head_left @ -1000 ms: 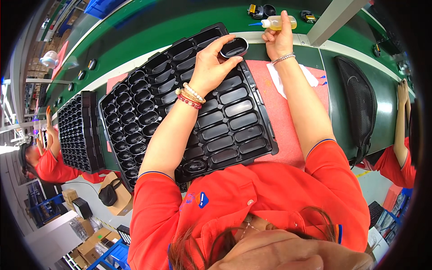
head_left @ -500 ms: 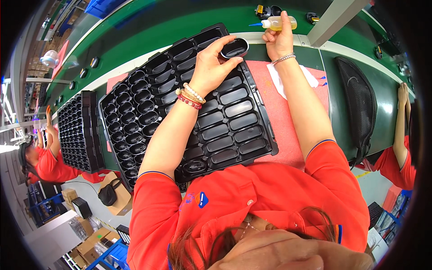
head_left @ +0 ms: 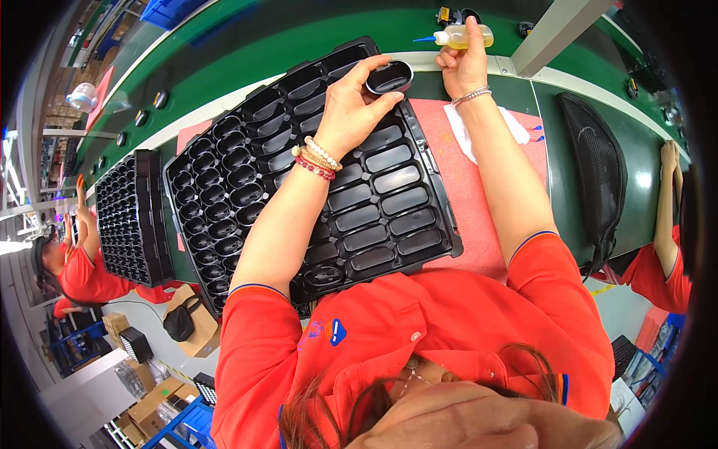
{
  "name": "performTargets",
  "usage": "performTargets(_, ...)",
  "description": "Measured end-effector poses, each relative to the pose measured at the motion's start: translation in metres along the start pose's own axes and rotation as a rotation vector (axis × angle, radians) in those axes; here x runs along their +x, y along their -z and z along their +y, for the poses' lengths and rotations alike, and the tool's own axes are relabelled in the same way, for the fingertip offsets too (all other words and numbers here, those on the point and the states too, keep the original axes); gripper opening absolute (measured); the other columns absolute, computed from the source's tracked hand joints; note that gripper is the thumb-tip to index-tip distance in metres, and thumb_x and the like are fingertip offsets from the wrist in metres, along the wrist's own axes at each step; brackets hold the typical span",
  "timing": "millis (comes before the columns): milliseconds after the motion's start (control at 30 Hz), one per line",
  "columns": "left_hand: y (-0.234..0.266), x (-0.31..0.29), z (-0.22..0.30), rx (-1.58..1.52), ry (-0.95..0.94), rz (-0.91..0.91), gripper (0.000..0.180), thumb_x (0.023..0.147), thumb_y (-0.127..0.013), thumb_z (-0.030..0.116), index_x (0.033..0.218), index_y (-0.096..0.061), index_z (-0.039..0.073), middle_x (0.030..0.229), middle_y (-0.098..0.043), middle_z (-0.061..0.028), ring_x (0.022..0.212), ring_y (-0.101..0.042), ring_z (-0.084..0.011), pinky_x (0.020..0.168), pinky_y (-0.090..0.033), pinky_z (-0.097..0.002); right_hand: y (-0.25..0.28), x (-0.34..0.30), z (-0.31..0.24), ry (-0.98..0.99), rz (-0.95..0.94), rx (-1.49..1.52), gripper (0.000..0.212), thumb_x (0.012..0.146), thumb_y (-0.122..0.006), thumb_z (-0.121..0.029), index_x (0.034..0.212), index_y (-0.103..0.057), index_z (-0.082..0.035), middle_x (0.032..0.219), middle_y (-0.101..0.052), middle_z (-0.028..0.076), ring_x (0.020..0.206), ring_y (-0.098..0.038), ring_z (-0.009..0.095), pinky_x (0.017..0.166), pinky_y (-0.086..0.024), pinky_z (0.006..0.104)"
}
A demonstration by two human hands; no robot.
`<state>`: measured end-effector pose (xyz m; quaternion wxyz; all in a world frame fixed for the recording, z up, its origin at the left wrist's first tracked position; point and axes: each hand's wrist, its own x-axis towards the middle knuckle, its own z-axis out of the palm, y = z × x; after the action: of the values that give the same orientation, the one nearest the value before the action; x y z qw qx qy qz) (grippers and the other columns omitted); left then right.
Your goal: Applying liquid from an applicator bottle to components arranged in a tray on an assembly line.
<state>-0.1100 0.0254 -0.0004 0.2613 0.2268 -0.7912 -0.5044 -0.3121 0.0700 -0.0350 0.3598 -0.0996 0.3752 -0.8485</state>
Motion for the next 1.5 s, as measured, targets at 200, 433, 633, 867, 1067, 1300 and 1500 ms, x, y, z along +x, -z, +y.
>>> performTargets(200, -0.001, 0.0006, -0.0021, 0.002, -0.055, 0.018, 0.048, 0.075, -0.068, 0.003, 0.12, -0.051, 0.002, 0.108, -0.058, -0.0037, 0.076, -0.055, -0.0033, 0.065, -0.049, -0.0181, 0.0011, 0.0007, 0.0005, -0.006, -0.009, -0.004, 0.041, 0.077, -0.065, -0.046, 0.079, -0.052, -0.007, 0.055, -0.039, -0.001, 0.042, -0.032, 0.008, 0.045, -0.029, 0.0242)
performTargets(433, -0.0016, 0.0007, -0.0063, -0.056, -0.04, -0.002, 0.048, 0.076, -0.066, 0.001, 0.121, -0.05, 0.001, 0.113, -0.057, -0.0069, 0.093, -0.058, -0.0104, 0.077, -0.051, -0.0221, -0.0007, -0.0002, 0.0001, -0.006, -0.009, -0.006, 0.039, 0.078, -0.065, -0.045, 0.078, -0.052, -0.008, 0.055, -0.039, -0.001, 0.042, -0.032, 0.008, 0.044, -0.029, 0.0241)
performTargets(633, -0.0015, 0.0005, -0.0047, -0.03, -0.05, 0.002, 0.048, 0.076, -0.067, 0.001, 0.121, -0.05, 0.001, 0.112, -0.057, -0.0061, 0.09, -0.058, -0.0088, 0.075, -0.051, -0.0212, 0.0005, 0.0002, 0.0, -0.002, -0.016, -0.003, 0.038, 0.078, -0.065, -0.044, 0.077, -0.051, -0.008, 0.055, -0.039, -0.001, 0.042, -0.033, 0.008, 0.044, -0.029, 0.0241)
performTargets(867, -0.0006, -0.0001, -0.0022, 0.002, -0.027, 0.002, 0.048, 0.075, -0.069, 0.003, 0.12, -0.051, 0.002, 0.11, -0.058, -0.0045, 0.084, -0.057, -0.0052, 0.07, -0.051, -0.0189, -0.0015, -0.0012, -0.0009, 0.005, -0.013, -0.01, 0.039, 0.078, -0.065, -0.044, 0.076, -0.051, -0.008, 0.054, -0.039, -0.001, 0.042, -0.033, 0.008, 0.043, -0.029, 0.0239)
performTargets(1067, -0.002, 0.0006, -0.0061, -0.038, -0.086, 0.028, 0.048, 0.075, -0.069, 0.003, 0.119, -0.052, 0.002, 0.109, -0.058, -0.0034, 0.075, -0.054, -0.0023, 0.063, -0.049, -0.0173, -0.0018, -0.0006, -0.0002, -0.001, -0.009, -0.008, 0.04, 0.078, -0.065, -0.044, 0.076, -0.05, -0.007, 0.055, -0.038, -0.001, 0.042, -0.033, 0.008, 0.043, -0.029, 0.0238)
performTargets(1300, 0.0001, -0.0001, -0.0021, 0.008, -0.023, 0.003, 0.048, 0.076, -0.068, 0.002, 0.12, -0.051, 0.002, 0.108, -0.058, -0.0046, 0.081, -0.058, -0.0058, 0.07, -0.051, -0.0195, -0.0024, -0.0016, -0.0004, 0.002, 0.0, -0.012, 0.04, 0.078, -0.066, -0.043, 0.075, -0.05, -0.007, 0.055, -0.038, -0.001, 0.042, -0.032, 0.008, 0.043, -0.029, 0.0236)
performTargets(1500, -0.0009, 0.001, -0.0068, -0.075, -0.012, -0.002, 0.047, 0.077, -0.066, 0.0, 0.121, -0.05, 0.001, 0.107, -0.059, -0.007, 0.084, -0.06, -0.0094, 0.073, -0.052, -0.0216, -0.0032, -0.002, -0.0003, 0.003, 0.003, -0.026, 0.039, 0.078, -0.066, -0.043, 0.075, -0.051, -0.007, 0.055, -0.039, -0.001, 0.042, -0.032, 0.008, 0.042, -0.029, 0.0237)
